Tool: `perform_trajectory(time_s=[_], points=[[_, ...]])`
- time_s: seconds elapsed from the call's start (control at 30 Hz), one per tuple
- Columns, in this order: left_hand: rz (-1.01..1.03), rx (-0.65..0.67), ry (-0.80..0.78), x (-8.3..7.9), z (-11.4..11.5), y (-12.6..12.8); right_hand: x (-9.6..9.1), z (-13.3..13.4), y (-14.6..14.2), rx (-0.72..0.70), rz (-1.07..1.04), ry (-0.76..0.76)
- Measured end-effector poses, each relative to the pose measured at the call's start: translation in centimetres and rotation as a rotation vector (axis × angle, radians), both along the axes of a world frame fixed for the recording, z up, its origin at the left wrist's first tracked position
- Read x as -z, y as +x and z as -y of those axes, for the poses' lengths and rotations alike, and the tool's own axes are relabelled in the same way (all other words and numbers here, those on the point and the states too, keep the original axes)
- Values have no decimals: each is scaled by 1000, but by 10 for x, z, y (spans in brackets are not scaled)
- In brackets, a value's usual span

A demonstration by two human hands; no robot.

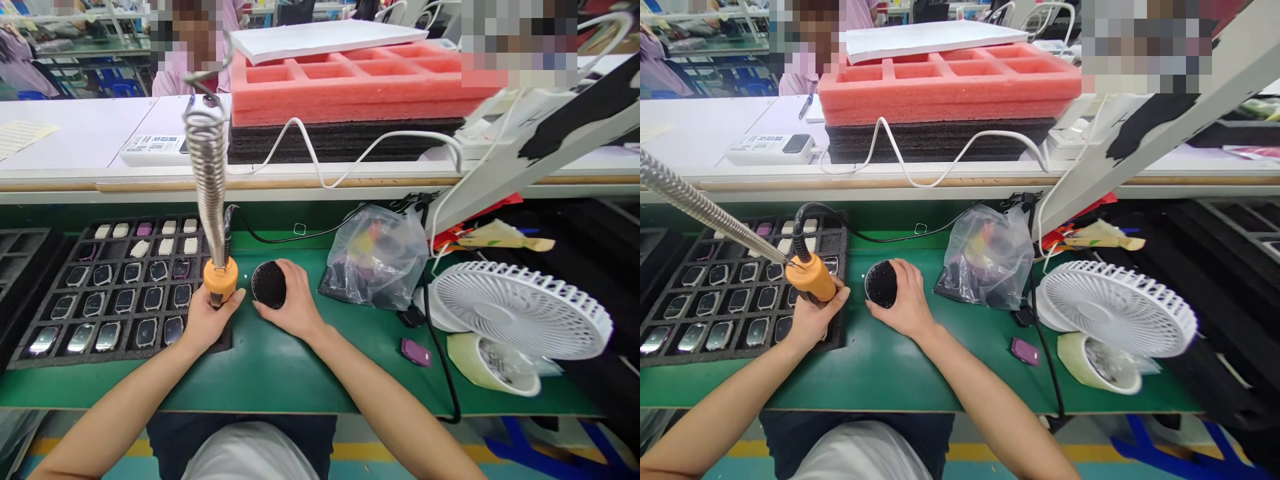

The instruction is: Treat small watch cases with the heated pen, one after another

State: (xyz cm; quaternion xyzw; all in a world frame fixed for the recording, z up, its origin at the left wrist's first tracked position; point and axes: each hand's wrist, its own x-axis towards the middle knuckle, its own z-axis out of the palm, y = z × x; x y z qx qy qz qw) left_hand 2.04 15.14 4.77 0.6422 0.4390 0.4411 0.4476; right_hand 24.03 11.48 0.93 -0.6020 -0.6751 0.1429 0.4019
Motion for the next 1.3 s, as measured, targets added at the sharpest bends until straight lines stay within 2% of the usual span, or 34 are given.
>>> perform_trajectory(time_s=[0.2,0.53,0.83,1.03,1.3], points=[[-7,-9,-15,0,0,1,0,3,-2,-52,5,-4],[6,-9,-40,1,0,0,0,3,-2,-58,19,-6],[17,-21,-53,-2,0,1,0,4,-7,-75,8,-9],[28,-36,-69,-4,0,1,1,7,-11,-146,7,-29],[44,-19,-73,-7,0,1,0,6,-11,-147,5,-32]])
